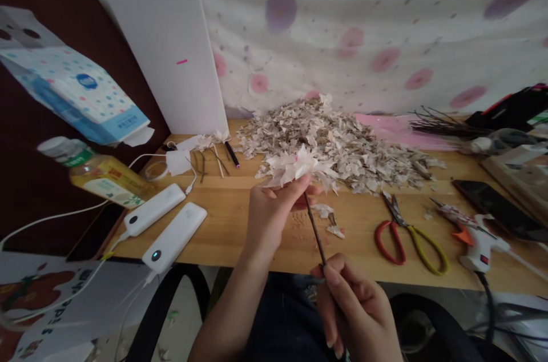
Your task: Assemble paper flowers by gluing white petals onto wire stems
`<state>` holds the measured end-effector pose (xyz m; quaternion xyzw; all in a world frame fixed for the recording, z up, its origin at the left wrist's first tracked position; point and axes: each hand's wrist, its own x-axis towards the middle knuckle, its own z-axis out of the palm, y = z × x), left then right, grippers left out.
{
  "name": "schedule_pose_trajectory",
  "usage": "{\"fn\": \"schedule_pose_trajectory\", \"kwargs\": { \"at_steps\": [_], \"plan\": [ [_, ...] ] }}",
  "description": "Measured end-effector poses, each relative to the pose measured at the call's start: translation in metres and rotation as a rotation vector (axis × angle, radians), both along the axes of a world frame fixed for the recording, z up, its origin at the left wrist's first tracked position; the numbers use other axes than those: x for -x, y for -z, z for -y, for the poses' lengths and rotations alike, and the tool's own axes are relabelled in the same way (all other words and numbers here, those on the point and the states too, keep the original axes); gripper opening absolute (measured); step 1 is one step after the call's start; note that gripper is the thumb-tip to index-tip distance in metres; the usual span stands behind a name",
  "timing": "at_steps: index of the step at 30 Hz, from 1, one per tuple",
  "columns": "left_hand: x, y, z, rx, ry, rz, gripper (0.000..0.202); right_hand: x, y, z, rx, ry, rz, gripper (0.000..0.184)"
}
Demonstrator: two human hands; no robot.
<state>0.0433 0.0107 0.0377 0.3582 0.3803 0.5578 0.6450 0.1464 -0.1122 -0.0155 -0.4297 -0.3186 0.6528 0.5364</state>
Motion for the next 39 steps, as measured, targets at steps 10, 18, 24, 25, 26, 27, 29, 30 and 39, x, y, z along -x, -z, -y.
{"fn": "schedule_pose_trajectory", "kwargs": {
  "at_steps": [10,18,24,25,26,27,29,30,39],
  "plan": [
    [0.0,0.007,-0.003,-0.109,-0.059,-0.042,0.027,0.003,-0.019,0.001,0.101,0.076,0.102,0.054],
    [0.0,0.009,-0.001,-0.11,0.083,-0.088,0.022,0.003,-0.014,0.0,0.092,0.102,0.066,0.05],
    [0.0,0.009,0.001,-0.067,0.061,0.057,0.027,0.002,-0.006,-0.006,0.036,0.043,-0.106,0.04],
    [-0.001,0.009,0.001,-0.065,0.049,0.065,0.027,0.002,-0.005,-0.008,0.033,0.031,-0.145,0.038],
    [-0.001,0.009,0.0,-0.067,0.032,0.07,0.027,0.002,-0.004,-0.009,0.032,0.021,-0.173,0.037],
    [-0.001,0.009,0.0,-0.071,0.014,0.069,0.026,0.003,-0.003,-0.011,0.032,0.017,-0.183,0.036],
    [-0.002,0.01,0.0,-0.087,-0.019,0.052,0.024,0.004,0.001,-0.013,0.023,0.032,-0.143,0.035],
    [-0.003,0.011,0.0,-0.097,-0.028,0.035,0.023,0.004,0.004,-0.013,0.012,0.052,-0.097,0.035],
    [-0.007,0.011,0.013,-0.267,-0.143,-0.116,0.012,0.006,0.03,-0.021,-0.196,0.233,0.273,0.035]
  ]
}}
